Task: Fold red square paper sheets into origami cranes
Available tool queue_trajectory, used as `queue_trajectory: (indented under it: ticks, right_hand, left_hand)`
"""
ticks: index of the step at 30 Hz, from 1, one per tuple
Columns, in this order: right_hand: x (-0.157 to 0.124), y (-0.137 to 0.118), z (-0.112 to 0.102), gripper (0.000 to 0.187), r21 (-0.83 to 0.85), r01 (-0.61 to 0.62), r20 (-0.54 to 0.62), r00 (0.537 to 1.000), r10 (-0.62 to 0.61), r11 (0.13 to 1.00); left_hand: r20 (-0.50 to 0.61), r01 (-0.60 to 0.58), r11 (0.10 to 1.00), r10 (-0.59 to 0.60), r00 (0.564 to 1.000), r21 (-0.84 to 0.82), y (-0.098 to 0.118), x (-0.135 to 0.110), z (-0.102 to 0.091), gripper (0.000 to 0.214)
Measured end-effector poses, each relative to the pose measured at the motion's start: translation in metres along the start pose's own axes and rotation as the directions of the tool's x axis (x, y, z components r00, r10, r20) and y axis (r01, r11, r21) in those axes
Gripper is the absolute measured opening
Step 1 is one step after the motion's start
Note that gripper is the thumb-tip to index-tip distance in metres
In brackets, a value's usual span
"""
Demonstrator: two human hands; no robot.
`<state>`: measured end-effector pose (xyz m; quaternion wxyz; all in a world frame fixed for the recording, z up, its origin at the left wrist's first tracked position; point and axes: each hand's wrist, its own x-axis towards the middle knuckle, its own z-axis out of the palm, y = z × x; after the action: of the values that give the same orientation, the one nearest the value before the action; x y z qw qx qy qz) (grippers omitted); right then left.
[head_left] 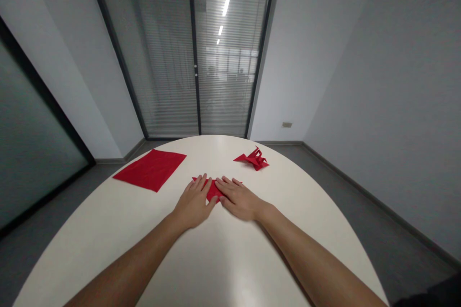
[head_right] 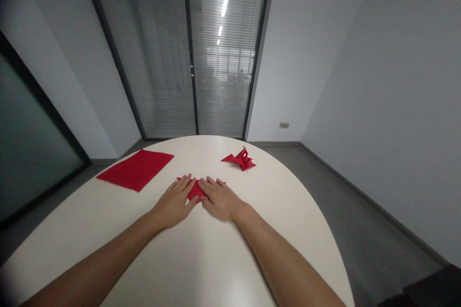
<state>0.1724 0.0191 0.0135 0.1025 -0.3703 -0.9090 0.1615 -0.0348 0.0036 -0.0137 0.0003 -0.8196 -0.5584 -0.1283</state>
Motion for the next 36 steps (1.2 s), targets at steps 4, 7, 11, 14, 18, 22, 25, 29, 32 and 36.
queue_trajectory:
  ticks: [4, 7, 11, 14, 18, 22, 25, 29, 32, 36]
  right_hand:
    - [0.000, -0.002, 0.000, 0.059, -0.022, -0.024, 0.017, 1.000, 0.024, 0.999]
    - [0.000, -0.004, -0.001, 0.060, -0.042, -0.044, 0.033, 0.998, 0.045, 0.998]
    - [0.000, -0.004, -0.002, 0.060, -0.049, -0.049, 0.032, 0.998, 0.050, 0.998]
    - [0.000, -0.004, -0.001, 0.061, -0.043, -0.045, 0.026, 0.999, 0.046, 0.998]
    - [0.000, -0.004, -0.001, 0.061, -0.033, -0.039, 0.015, 0.999, 0.039, 0.999]
    - [0.000, -0.005, -0.001, 0.062, -0.038, -0.055, 0.016, 0.998, 0.055, 0.998]
    - [0.001, -0.004, 0.001, 0.065, -0.068, -0.103, 0.017, 0.994, 0.104, 0.992]
    - [0.003, -0.002, 0.003, 0.066, -0.092, -0.200, -0.013, 0.980, 0.199, 0.976]
    - [0.005, -0.002, 0.005, 0.065, -0.096, -0.251, -0.048, 0.968, 0.248, 0.963]
    - [0.004, 0.000, 0.009, 0.062, -0.077, -0.260, -0.124, 0.960, 0.249, 0.963]
  left_hand:
    - [0.023, 0.175, 0.982, -0.177, 0.984, 0.077, 0.001, 0.003, 0.001, 0.067]
    - [0.023, 0.280, 0.955, -0.283, 0.959, 0.097, -0.005, 0.006, 0.000, 0.069]
    - [-0.032, 0.369, 0.924, -0.368, 0.929, 0.099, -0.018, 0.008, 0.000, 0.070]
    - [-0.190, 0.319, 0.945, -0.300, 0.935, 0.077, -0.022, 0.007, -0.002, 0.061]
    - [-0.257, -0.042, 0.997, 0.025, 0.966, -0.058, -0.015, 0.004, -0.004, 0.053]
    - [-0.091, -0.187, 0.974, 0.176, 0.980, -0.129, -0.008, 0.001, 0.003, 0.057]
    - [-0.034, -0.081, 0.996, 0.079, 0.996, -0.047, -0.007, 0.000, 0.007, 0.063]
    - [-0.016, 0.042, 0.999, -0.042, 0.999, 0.015, -0.004, 0.000, 0.006, 0.061]
    - [-0.018, 0.116, 0.993, -0.115, 0.993, 0.033, 0.000, -0.001, 0.003, 0.062]
    - [-0.037, 0.188, 0.982, -0.187, 0.982, 0.033, 0.004, 0.000, -0.001, 0.062]
